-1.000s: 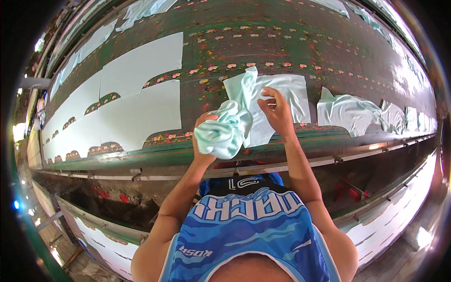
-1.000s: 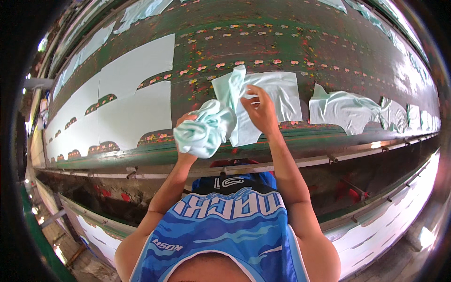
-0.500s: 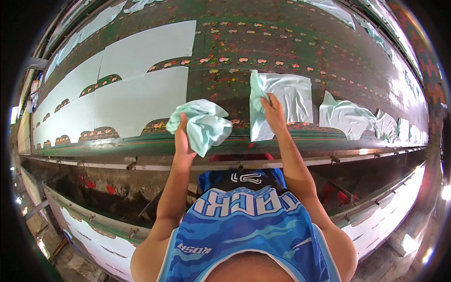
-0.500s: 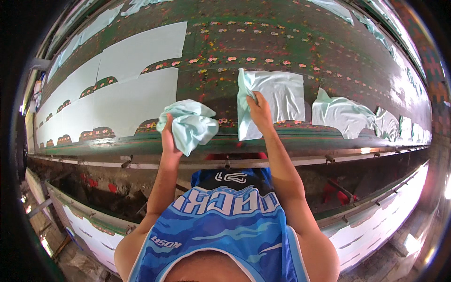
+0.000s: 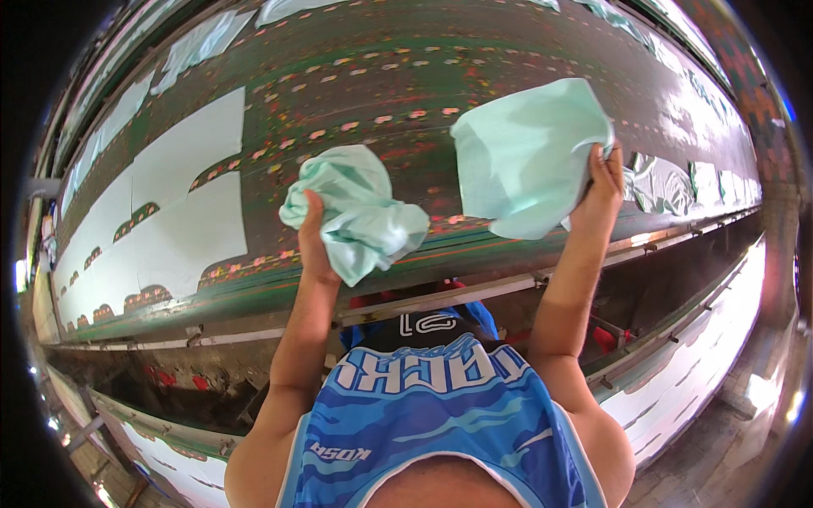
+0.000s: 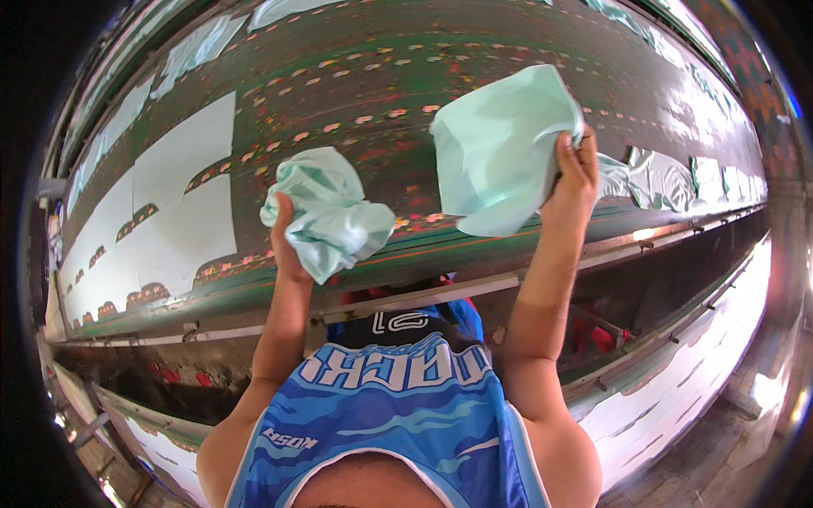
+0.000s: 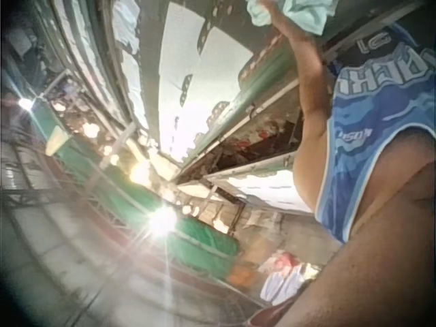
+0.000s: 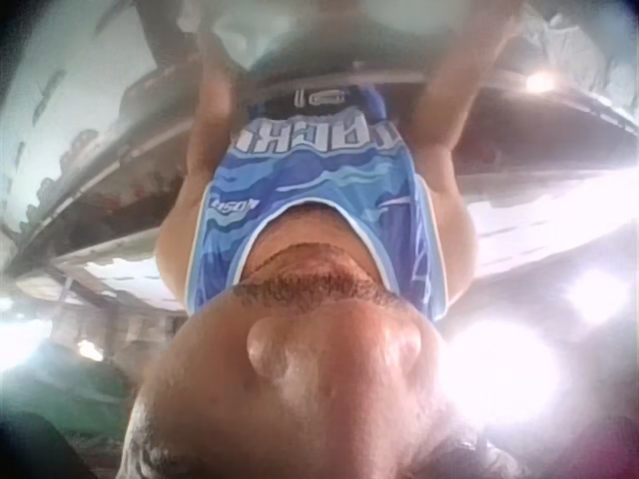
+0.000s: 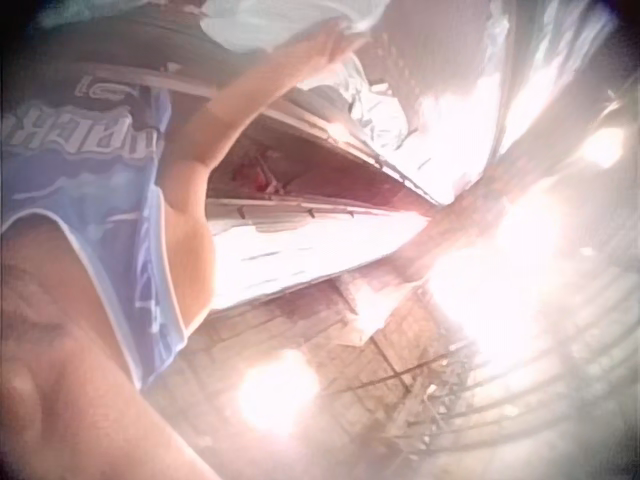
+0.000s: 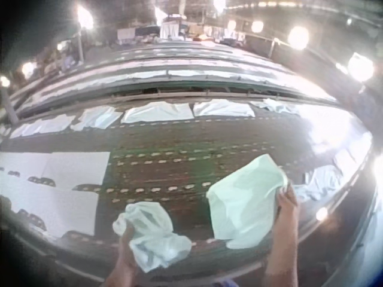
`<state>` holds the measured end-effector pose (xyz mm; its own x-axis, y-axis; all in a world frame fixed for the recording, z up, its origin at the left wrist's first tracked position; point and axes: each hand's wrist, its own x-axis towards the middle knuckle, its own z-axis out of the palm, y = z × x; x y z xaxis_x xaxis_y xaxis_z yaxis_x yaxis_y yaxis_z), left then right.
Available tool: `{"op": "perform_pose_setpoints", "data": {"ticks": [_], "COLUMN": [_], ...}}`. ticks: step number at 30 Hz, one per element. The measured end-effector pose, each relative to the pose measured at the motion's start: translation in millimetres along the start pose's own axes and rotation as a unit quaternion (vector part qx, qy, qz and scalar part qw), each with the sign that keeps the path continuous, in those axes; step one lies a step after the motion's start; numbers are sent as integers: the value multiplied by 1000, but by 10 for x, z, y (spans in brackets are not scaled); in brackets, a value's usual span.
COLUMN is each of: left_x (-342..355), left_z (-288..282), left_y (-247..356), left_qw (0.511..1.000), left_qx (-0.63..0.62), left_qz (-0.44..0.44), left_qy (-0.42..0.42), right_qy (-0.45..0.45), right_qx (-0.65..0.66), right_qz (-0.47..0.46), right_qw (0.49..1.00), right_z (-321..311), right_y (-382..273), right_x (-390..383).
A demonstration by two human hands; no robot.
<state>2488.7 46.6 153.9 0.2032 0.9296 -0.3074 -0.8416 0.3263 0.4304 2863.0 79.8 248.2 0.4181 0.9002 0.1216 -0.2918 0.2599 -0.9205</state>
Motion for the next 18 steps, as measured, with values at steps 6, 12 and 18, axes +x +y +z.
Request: {"op": "perform_pose_setpoints", "data": {"ticks": [6, 12, 18], "left_x": [748, 1717, 2399], "left_z": [1285, 2445, 1752], "left_y": [-1355, -2576, -3523], "left_qw": [985, 955, 906], "left_qx": [13, 85, 310], "left_qz": [-125, -141, -287], "left_qy": [-119, -247, -25], "right_qy": [125, 127, 119], "right_qx": [-173, -303, -188], "right_qz": [-206, -325, -199], "right_qw": [955, 887, 954], "right_z": [-1282, -1651, -1922], "right_y": [-951, -1720, -1713], "right_x": [538, 645, 801]}}
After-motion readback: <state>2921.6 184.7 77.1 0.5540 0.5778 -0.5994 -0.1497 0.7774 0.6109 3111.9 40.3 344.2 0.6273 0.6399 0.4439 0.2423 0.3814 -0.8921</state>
